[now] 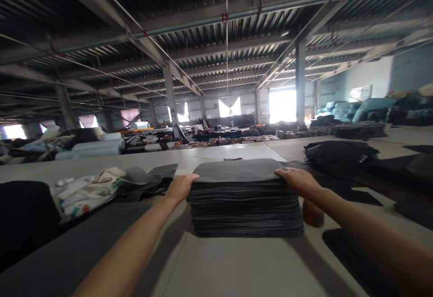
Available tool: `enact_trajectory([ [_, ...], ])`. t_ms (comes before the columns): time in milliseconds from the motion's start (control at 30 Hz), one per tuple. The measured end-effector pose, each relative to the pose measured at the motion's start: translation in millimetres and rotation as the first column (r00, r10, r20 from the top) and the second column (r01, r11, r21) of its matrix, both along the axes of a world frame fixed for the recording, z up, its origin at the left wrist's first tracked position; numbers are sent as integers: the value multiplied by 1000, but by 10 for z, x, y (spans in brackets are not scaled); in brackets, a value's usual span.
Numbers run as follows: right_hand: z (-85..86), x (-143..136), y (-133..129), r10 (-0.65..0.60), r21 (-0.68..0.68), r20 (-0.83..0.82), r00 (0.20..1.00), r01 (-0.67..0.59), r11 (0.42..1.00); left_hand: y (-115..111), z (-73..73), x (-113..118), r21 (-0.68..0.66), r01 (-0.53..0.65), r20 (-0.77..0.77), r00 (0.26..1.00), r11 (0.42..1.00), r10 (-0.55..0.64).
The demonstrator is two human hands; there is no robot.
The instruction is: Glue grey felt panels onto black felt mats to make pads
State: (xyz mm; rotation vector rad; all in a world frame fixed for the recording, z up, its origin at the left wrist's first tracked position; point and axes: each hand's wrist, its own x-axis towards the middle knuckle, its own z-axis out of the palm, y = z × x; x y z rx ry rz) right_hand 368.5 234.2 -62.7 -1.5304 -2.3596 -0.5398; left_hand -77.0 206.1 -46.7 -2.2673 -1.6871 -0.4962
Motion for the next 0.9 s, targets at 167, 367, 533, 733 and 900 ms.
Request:
enact_trajectory([
  [167, 50, -66, -65, 40, -17, 67, 997, -39, 999, 7, 14, -30, -26, -29, -5, 1000, 999, 28],
  [367, 19, -130, -62, 35, 3, 118, 992, -36, 999, -50, 27, 4, -40, -46, 14, 999, 998, 47],
  [533, -79, 104, -189, 9, 122, 57, 998, -16, 992, -375, -22, -93, 10, -44, 24, 999, 999, 44],
  [733, -862, 1258, -590, 201, 284, -191, 961, -142, 948, -1348, -541, -117, -2, 46, -41, 998, 999, -46],
  [900, -1206, 2310, -1487, -49, 118, -436, 899, 111, 987, -1986, -1340, 91, 93, 258, -30, 966, 962, -256],
])
